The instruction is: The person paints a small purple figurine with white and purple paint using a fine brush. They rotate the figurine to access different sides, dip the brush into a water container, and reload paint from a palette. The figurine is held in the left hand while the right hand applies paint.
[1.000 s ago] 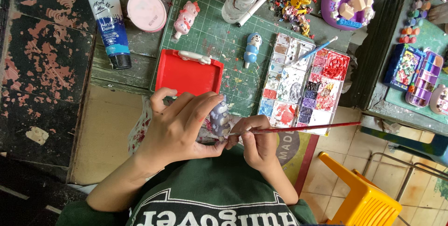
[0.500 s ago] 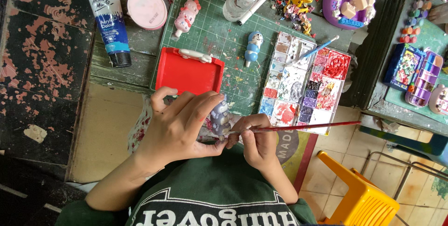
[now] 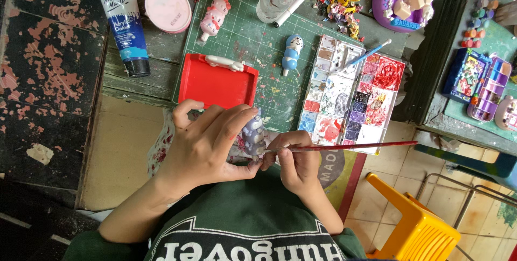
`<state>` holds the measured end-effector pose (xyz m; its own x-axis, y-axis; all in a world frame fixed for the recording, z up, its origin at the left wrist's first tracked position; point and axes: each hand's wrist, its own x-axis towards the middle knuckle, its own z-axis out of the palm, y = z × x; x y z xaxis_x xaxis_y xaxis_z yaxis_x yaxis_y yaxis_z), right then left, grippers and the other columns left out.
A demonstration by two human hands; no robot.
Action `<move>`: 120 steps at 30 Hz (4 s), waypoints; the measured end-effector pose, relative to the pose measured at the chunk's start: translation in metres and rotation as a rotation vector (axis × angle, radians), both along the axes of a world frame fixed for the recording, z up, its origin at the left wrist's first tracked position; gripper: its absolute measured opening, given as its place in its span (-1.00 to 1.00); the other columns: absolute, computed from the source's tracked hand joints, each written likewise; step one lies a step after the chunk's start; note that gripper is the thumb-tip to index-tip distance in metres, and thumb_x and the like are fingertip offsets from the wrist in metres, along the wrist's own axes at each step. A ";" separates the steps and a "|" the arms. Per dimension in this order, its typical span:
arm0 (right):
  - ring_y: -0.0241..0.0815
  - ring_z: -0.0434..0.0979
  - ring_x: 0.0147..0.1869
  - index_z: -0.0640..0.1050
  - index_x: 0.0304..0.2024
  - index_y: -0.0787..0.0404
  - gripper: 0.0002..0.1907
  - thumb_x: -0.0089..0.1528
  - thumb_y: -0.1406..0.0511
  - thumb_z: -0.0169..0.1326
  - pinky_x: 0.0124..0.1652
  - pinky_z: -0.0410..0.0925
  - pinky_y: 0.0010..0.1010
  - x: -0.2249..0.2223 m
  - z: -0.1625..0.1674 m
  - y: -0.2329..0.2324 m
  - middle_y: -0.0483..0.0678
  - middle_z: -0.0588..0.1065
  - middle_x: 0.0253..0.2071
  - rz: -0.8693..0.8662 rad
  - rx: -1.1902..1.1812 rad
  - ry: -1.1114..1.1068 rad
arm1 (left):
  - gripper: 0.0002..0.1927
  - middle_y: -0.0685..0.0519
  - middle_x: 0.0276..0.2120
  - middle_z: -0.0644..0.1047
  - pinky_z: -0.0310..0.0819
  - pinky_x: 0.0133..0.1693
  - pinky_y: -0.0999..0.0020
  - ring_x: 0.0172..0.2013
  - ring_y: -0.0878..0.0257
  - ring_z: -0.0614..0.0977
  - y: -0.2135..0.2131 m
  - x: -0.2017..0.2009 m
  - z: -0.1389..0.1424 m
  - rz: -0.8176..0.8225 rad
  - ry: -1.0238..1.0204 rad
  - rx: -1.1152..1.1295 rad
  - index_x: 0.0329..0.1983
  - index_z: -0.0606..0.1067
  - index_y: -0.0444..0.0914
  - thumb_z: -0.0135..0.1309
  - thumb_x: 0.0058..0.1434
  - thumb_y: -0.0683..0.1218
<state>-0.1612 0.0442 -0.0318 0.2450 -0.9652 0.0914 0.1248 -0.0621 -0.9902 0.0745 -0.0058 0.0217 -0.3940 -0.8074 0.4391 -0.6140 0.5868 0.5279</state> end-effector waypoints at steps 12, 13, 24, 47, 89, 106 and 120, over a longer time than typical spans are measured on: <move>-0.19 0.54 -0.33 0.24 -0.04 0.28 -0.91 0.52 0.35 -0.18 -0.27 0.49 -0.40 0.001 0.003 -0.002 0.11 0.49 -0.31 -0.003 -0.021 -0.018 | -0.07 0.07 0.07 0.60 0.05 0.20 0.04 -0.09 0.26 0.63 0.000 -0.001 -0.001 0.012 -0.002 -0.018 0.37 0.25 -0.21 0.38 0.13 0.31; -0.19 0.54 -0.33 0.24 -0.04 0.28 -0.91 0.52 0.36 -0.18 -0.27 0.49 -0.39 0.002 0.003 -0.002 0.11 0.48 -0.30 -0.004 -0.024 -0.006 | -0.08 0.07 0.08 0.60 0.05 0.20 0.04 -0.09 0.26 0.63 0.000 -0.001 -0.001 0.015 -0.003 -0.023 0.37 0.25 -0.21 0.38 0.13 0.31; -0.21 0.54 -0.35 0.24 -0.02 0.29 -0.88 0.53 0.33 -0.18 -0.28 0.49 -0.42 0.004 0.002 -0.001 0.09 0.49 -0.30 -0.020 -0.023 -0.022 | -0.10 0.09 0.09 0.60 0.03 0.23 0.08 -0.08 0.27 0.63 0.001 0.001 -0.002 0.025 -0.006 -0.027 0.35 0.29 -0.21 0.40 0.12 0.30; -0.29 0.41 -0.40 0.27 -0.02 0.25 -0.93 0.50 0.36 -0.20 -0.39 0.50 -0.31 -0.007 0.000 -0.003 0.04 0.43 -0.26 -0.445 0.088 -0.241 | -0.11 0.11 0.14 0.58 0.07 0.19 0.09 -0.14 0.29 0.60 -0.003 -0.004 -0.013 0.075 0.094 -0.063 0.29 0.26 -0.21 0.50 0.09 0.20; -0.30 0.56 -0.34 0.41 -0.03 0.30 -0.88 0.43 0.37 -0.09 -0.34 0.40 -0.52 -0.040 0.003 -0.001 0.07 0.57 -0.14 -0.454 0.043 0.107 | -0.04 -0.02 0.21 0.50 0.13 0.19 0.06 -0.01 0.18 0.62 0.012 0.001 0.024 0.305 0.304 -0.315 0.34 0.17 -0.28 0.50 0.03 0.07; -0.30 0.52 -0.36 0.40 -0.05 0.26 -0.89 0.46 0.33 -0.11 -0.34 0.37 -0.49 -0.020 0.008 -0.006 0.09 0.58 -0.20 -0.389 0.192 -0.031 | 0.02 0.01 -0.26 0.54 0.09 0.11 0.00 -0.28 0.14 0.57 0.010 -0.002 0.031 0.382 -0.013 -0.180 0.30 0.30 -0.33 0.32 -0.02 0.41; -0.25 0.49 0.09 0.27 -0.13 0.21 -0.75 0.32 0.51 0.08 0.08 0.40 -0.41 0.020 0.025 -0.013 0.10 0.46 0.05 -0.081 0.218 -0.155 | -0.07 0.00 0.19 0.54 0.00 0.23 0.03 -0.08 0.26 0.64 0.003 -0.014 -0.017 0.263 0.064 -0.321 0.33 0.15 -0.25 0.36 0.17 0.30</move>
<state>-0.1417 0.0308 -0.0073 0.1655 -0.9820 -0.0906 0.2790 0.1347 -0.9508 0.0605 -0.0029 0.0049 -0.1567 -0.6950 0.7017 -0.7367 0.5555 0.3857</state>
